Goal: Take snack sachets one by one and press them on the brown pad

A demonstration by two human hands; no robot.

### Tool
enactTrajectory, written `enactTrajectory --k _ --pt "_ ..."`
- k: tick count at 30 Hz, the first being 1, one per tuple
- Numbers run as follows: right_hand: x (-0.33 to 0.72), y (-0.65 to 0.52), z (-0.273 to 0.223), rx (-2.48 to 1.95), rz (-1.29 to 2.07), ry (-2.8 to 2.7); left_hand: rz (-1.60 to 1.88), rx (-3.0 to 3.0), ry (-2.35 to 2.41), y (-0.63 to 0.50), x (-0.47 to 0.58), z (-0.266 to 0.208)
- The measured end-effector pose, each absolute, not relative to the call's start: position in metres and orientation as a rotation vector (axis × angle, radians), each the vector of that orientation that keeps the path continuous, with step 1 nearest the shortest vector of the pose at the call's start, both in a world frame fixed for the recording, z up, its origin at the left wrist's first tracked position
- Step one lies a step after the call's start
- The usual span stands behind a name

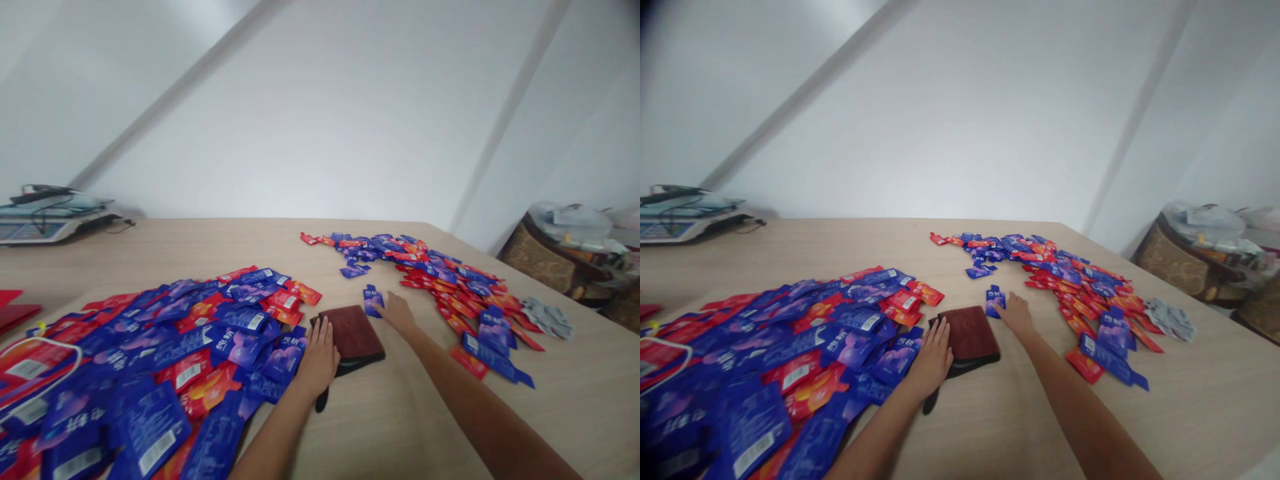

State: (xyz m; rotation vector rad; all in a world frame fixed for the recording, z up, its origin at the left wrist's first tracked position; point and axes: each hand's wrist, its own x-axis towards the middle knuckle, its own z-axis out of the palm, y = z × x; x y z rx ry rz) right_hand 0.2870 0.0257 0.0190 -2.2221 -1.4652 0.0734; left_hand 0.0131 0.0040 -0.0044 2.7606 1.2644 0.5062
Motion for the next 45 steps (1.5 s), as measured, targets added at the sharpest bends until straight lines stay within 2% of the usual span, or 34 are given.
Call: enactTrajectory --k 10,14,20,24,29,39,45 --pt "0.247 0.051 0.035 -1.950 0.280 -1.290 0.434 2.720 1.279 0.000 0.013 0.006" --pt "0.228 0.013 0.023 -1.829 0.231 -1.644 0.457 2.724 1.283 0.001 0.014 0.003" --pt "0.181 -0.016 0.001 -2.030 -0.027 -1.941 0.485 2.763 1.274 0.003 0.014 -0.001" --pt "0.155 -0.005 0.004 -1.912 -0.024 -2.137 0.496 2.762 1.264 0.005 0.014 -0.004" --pt "0.171 0.002 0.007 -1.789 -0.011 -2.292 0.504 2.745 1.255 0.005 0.013 -0.004" --pt "0.225 -0.021 0.005 -2.084 -0.224 -2.034 0.458 2.722 1.262 0.002 0.012 0.003" --pt "0.222 -0.034 0.032 -1.994 -0.209 -1.888 0.500 2.717 1.256 0.001 0.012 0.002"
